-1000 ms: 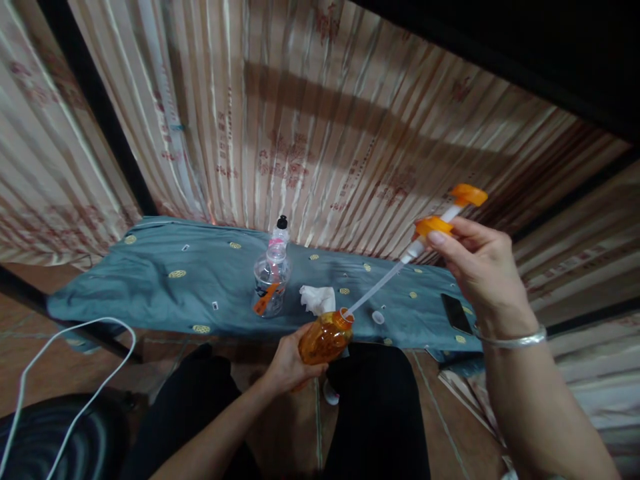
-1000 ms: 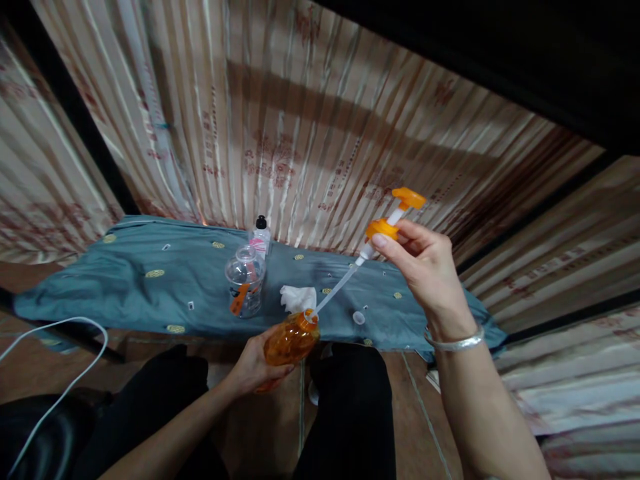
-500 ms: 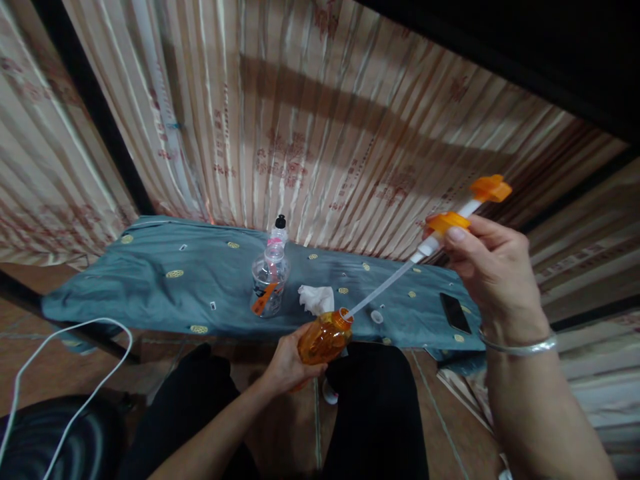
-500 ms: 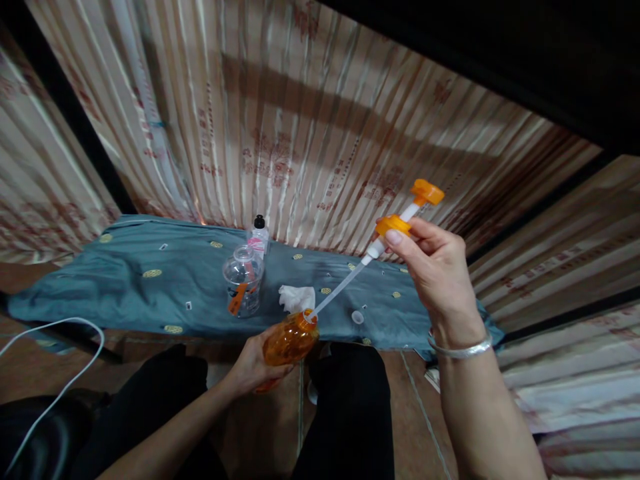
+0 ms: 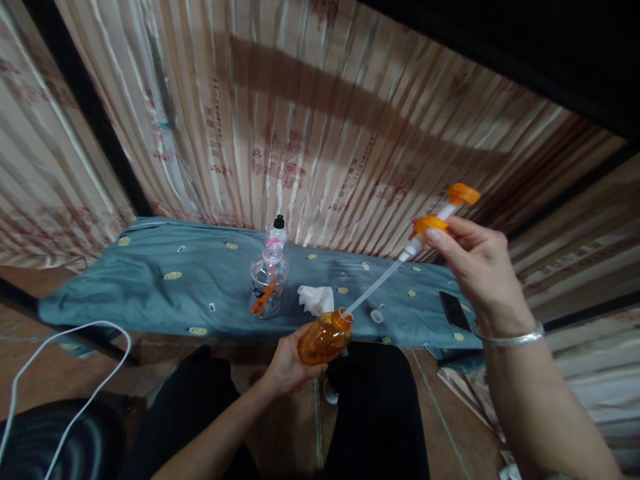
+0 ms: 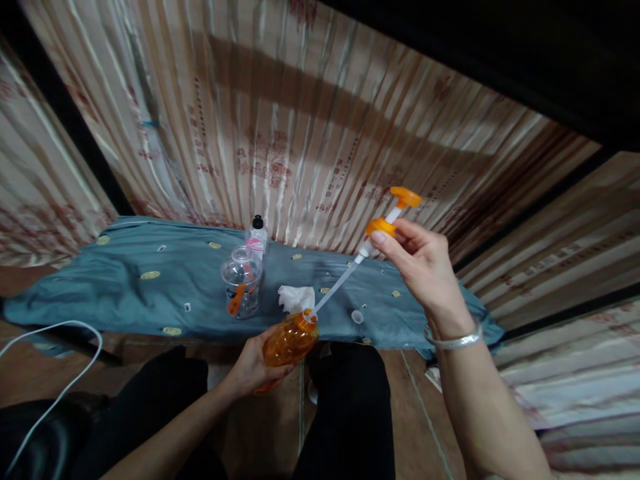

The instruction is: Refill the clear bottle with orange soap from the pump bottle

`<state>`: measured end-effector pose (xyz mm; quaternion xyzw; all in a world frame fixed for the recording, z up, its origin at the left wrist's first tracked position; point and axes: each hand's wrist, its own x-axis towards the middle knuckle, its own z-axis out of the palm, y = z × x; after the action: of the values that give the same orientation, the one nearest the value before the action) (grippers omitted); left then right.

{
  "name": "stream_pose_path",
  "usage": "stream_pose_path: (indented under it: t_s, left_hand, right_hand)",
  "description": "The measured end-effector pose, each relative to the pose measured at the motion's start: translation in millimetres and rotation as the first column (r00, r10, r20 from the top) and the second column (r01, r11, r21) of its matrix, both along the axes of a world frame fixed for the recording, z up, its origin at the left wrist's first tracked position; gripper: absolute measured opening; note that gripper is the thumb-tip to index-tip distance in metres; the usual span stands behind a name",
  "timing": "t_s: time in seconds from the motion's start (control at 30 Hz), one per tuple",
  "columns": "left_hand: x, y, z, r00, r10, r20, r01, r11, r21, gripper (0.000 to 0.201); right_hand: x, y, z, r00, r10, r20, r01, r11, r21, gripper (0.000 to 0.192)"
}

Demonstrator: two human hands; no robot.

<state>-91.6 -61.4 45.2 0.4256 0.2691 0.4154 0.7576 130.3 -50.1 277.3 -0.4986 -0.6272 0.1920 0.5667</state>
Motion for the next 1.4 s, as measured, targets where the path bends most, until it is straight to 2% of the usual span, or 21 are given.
stream_pose_path:
  t_s: [0.17,0.43,0.63,0.77,0.93,1.1,1.27,1.4]
  left_hand:
    - [1.4,0.6,-5.0,0.999,0.017,-0.033,-0.016,1.000,0.025,0.072]
    - [0.7,1.2,-2.5,0.999,0.012,-0.043,-0.012,1.000,0.017,0.073]
    - [0.5,0.8,-2.7,1.000,0.009,0.011,-0.009,1.000,-0.013,0.071]
    - [-1.0,1.3,-5.3,0.999,0.015,-0.030,-0.014,0.999,0.044,0.072]
    - [-1.1,1.6,-6.4,0.994,0.037,-0.104,-0.029,0.996,0.082,0.073]
    - [-0.1,1.0,-4.1,0.999,-0.001,-0.032,0.001,1.000,0.006,0.072]
    - [0.2,2.3,-10.3,0.997,0.029,-0.073,-0.023,0.997,0.074,0.072]
    - [0.1,2.1,-10.6,0.998,0.016,-0.059,-0.012,0.998,0.061,0.074]
  right_hand:
    - [-0.2,0.5,0.7,1.000,0.001,-0.029,0.000,1.000,0.030,0.016]
    - [-1.9,-0.4,2.4,1.000,-0.001,-0.013,0.001,1.000,0.011,0.018]
    - [-1.9,2.1,2.9,1.000,0.001,0.003,-0.001,1.000,0.007,0.020]
    - [-1.7,2.7,3.6,0.997,-0.031,0.063,0.029,0.999,0.029,0.020]
    - [-0.8,4.9,2.2,0.998,-0.030,0.049,0.028,0.999,0.028,0.020]
    - [2.0,6.1,0.9,0.999,-0.009,0.048,0.008,1.000,0.026,0.019]
    - [3.7,4.7,1.6,0.999,0.024,0.020,-0.025,0.999,0.027,0.018]
    - [3.5,3.4,6.2,0.999,0.005,0.039,-0.008,0.997,0.071,0.016]
